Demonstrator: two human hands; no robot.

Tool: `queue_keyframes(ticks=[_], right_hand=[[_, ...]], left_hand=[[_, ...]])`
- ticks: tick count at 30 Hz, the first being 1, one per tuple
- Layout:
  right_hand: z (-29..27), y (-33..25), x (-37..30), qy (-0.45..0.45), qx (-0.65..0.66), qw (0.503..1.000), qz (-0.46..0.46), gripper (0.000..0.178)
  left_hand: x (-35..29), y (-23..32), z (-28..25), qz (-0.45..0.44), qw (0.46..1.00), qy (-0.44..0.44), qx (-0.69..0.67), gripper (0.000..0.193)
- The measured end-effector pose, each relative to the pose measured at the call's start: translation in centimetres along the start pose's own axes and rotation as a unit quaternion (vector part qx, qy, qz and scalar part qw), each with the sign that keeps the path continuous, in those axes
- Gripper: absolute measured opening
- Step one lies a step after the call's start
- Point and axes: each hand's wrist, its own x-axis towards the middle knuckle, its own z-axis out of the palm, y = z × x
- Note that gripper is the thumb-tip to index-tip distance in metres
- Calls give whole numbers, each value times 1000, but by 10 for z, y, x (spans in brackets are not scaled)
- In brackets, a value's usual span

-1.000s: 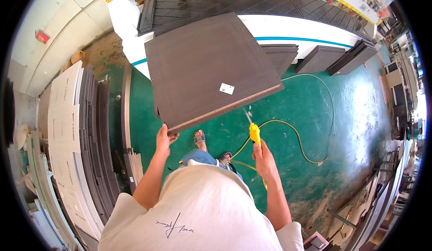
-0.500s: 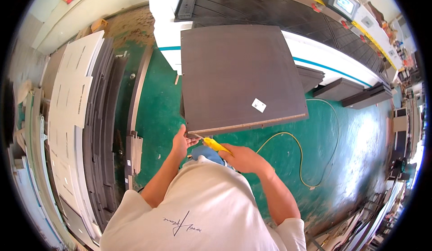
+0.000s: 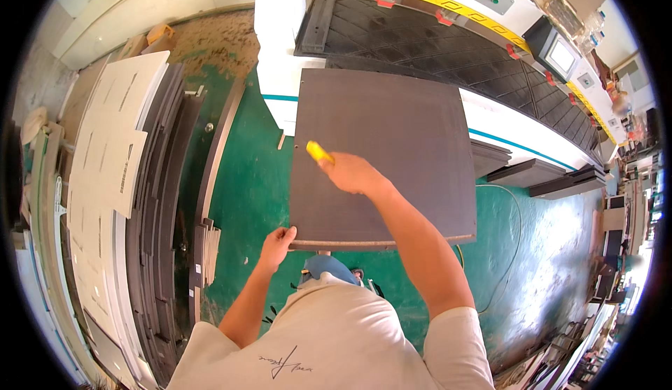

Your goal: The person uses a yellow air nozzle to blow dust and debris off the surface of dark rectangular panels. They handle the panels one by one, lifting them from a stack, cleaning them, and placing them back down. The person also moves a stack of panels to a different location in the workshop.

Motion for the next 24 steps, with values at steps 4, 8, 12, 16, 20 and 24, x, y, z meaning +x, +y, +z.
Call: queue_keyframes(ticks=[4,8,12,16,20,24], right_hand=[[-18,3,59,207,66,976,13,50],[-30,0,84,187,124,974,28,52],[-37,-1,79,107,242,962,64,58],[-51,76,68,225,410,878,98,63],[-79,170,25,436,488,734,182,43],[-60,183,-23,216,429,870,110,37]], left_hand=[[7,8,-5,13,999,-35,-30,39],[14,3,-6,4,995,-56,-79,36],[14,7,-8,2,991,-63,-116,33],[11,14,-6,-5,989,-70,-131,32],[10,20,-6,2,993,-83,-90,35],[10,16,-6,10,997,-47,-52,38]])
